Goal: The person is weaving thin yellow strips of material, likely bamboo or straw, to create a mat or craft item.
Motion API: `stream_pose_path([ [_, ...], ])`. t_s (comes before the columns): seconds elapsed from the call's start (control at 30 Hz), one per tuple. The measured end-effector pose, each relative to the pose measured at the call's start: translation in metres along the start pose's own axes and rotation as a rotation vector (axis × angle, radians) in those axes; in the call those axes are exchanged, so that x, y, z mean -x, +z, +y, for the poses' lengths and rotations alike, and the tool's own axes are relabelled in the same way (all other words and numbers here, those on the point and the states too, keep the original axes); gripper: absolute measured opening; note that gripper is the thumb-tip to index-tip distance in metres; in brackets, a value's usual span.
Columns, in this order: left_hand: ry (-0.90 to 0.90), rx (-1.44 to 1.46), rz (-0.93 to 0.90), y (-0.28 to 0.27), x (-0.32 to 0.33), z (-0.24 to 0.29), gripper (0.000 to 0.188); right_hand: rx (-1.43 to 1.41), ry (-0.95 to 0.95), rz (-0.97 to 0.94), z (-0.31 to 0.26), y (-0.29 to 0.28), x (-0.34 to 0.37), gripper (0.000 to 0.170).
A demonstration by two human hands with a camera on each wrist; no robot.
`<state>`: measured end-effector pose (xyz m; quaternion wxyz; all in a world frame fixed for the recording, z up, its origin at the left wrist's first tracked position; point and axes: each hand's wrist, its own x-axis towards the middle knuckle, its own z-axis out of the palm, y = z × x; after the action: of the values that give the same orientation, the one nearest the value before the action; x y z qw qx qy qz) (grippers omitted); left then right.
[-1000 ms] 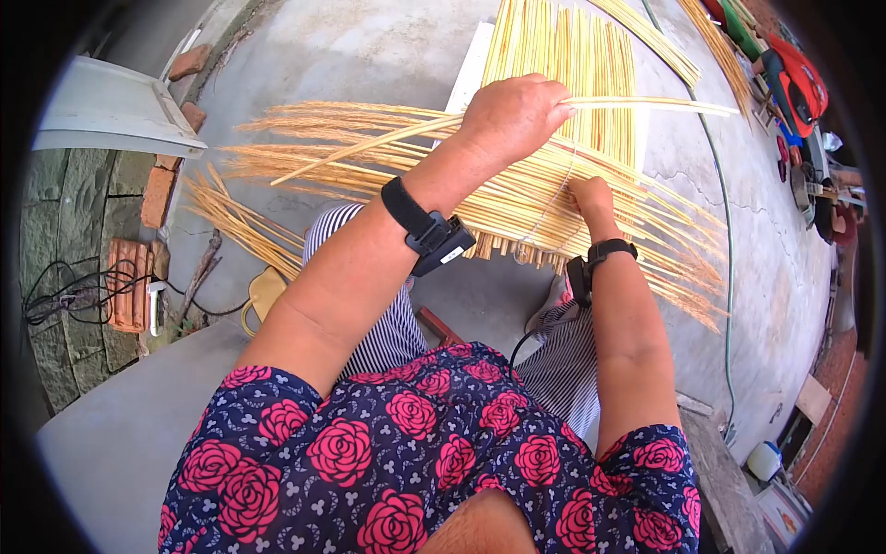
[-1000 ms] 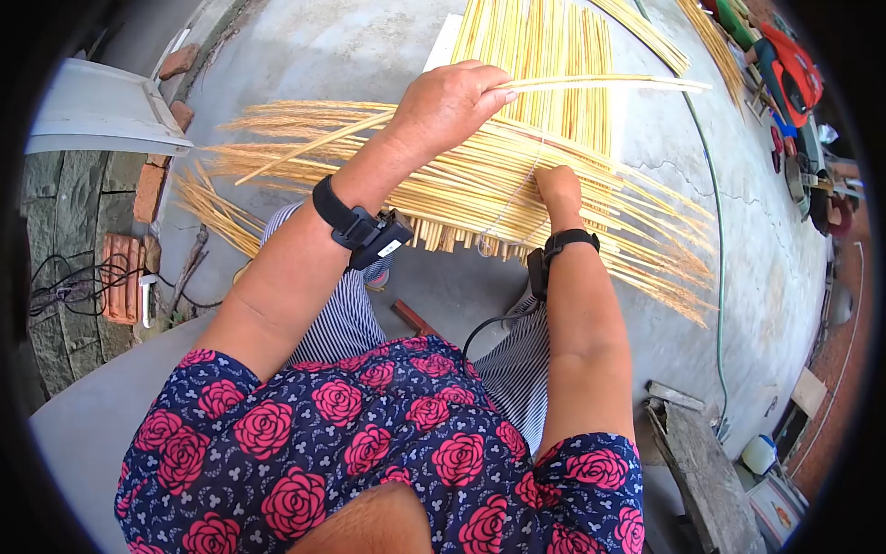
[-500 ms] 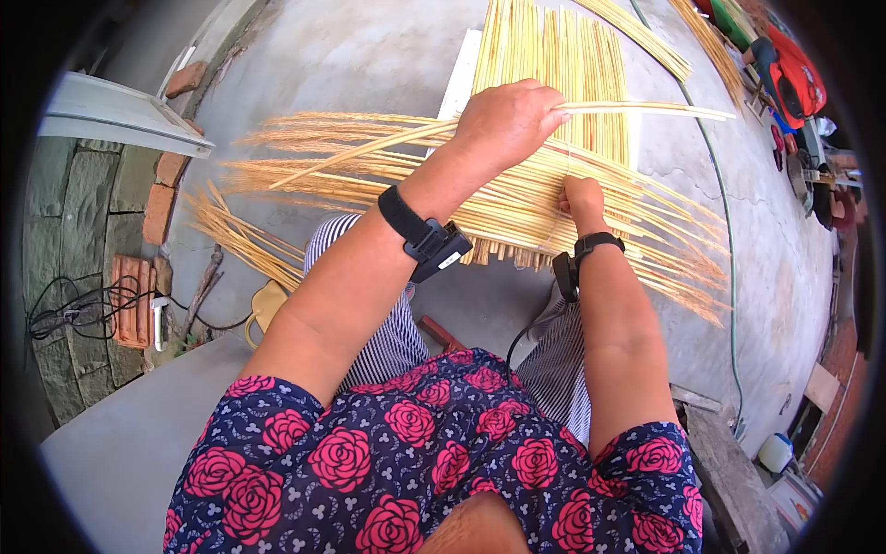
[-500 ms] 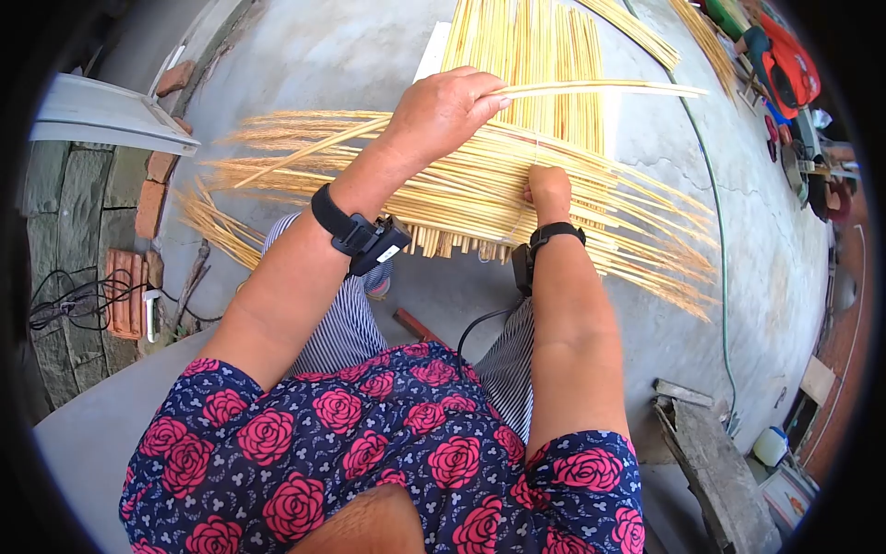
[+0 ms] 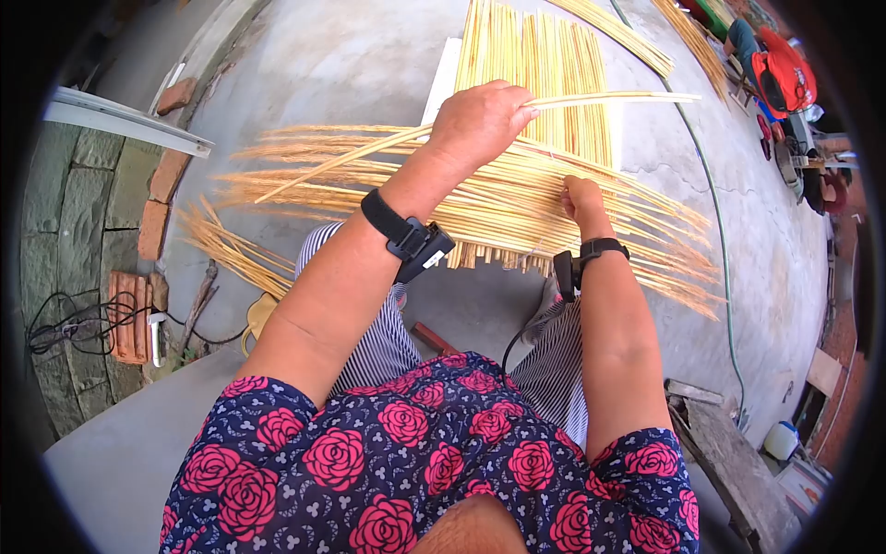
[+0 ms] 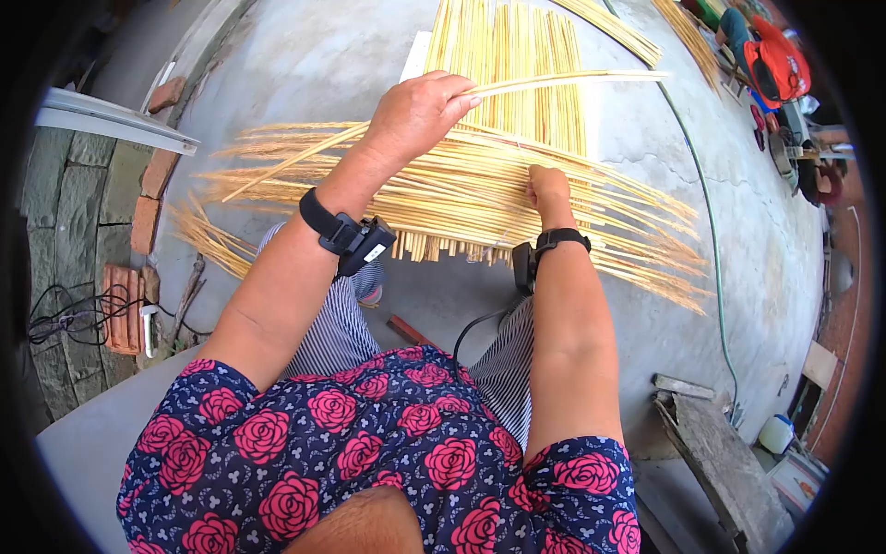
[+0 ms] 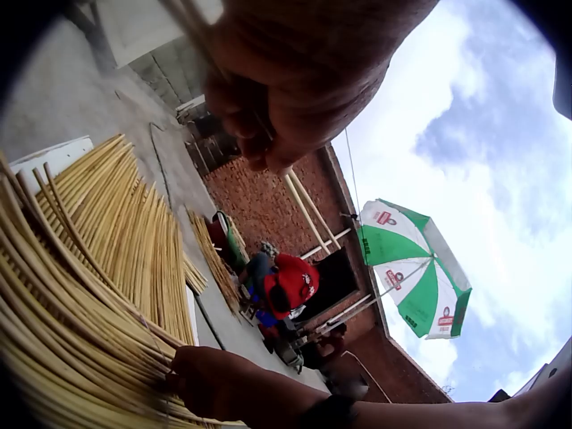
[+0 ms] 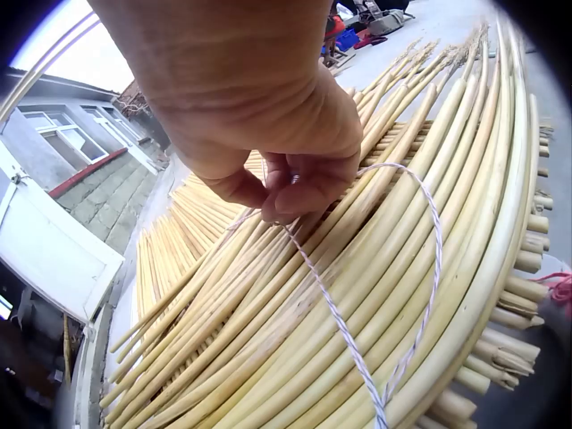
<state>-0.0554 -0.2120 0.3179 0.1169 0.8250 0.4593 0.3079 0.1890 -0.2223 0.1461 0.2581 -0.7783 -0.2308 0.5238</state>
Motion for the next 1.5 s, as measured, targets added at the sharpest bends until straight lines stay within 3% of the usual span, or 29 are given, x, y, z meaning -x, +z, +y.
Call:
stream_pose_path([
  [0.07, 0.004, -0.002, -0.014, 0.004, 0.002, -0.001, 0.022, 0.139, -0.084, 0.004, 0.003, 0.0, 0.001, 0.011],
  [0.33, 0.027, -0.031, -0.08, -0.003, 0.005, 0.007, 0.023, 0.196, -0.331, 0.024, -0.01, -0.009, 0.016, 0.008],
  [0.43, 0.022, -0.183, -0.274, -0.017, -0.008, 0.015, 0.024, 0.163, -0.392, -0.013, -0.007, -0.012, 0.011, 0.007],
  [0.53, 0.108, -0.351, -0.318, -0.027, -0.035, 0.013, 0.025, 0.168, -0.47, -0.054, -0.012, -0.008, 0.016, 0.007],
  [0.67, 0.095, -0.413, -0.528, -0.007, -0.064, -0.008, 0.027, 0.278, -0.498, -0.085, -0.012, -0.006, 0.017, 0.008],
  [0.77, 0.16, -0.365, -0.52, 0.033, -0.068, -0.032, 0.028, 0.435, -0.623, -0.102, -0.015, -0.007, 0.027, 0.008],
  [0.93, 0.178, -0.204, -0.51, 0.113, -0.059, -0.072, 0.026, 0.457, -0.627, -0.143, -0.024, -0.023, 0.044, 0.007],
  [1.1, 0.164, -0.157, -0.497, 0.15, -0.046, -0.097, 0.023, 0.287, -0.562, -0.18, -0.031, -0.041, 0.049, 0.006],
  [1.27, 0.197, -0.148, -0.462, 0.168, -0.038, -0.111, 0.021, 0.085, -0.427, -0.286, -0.022, -0.035, 0.041, 0.006],
  [1.5, 0.219, -0.055, -0.406, 0.172, -0.031, -0.116, 0.014, 0.002, -0.409, -0.218, -0.013, -0.04, 0.031, 0.006],
])
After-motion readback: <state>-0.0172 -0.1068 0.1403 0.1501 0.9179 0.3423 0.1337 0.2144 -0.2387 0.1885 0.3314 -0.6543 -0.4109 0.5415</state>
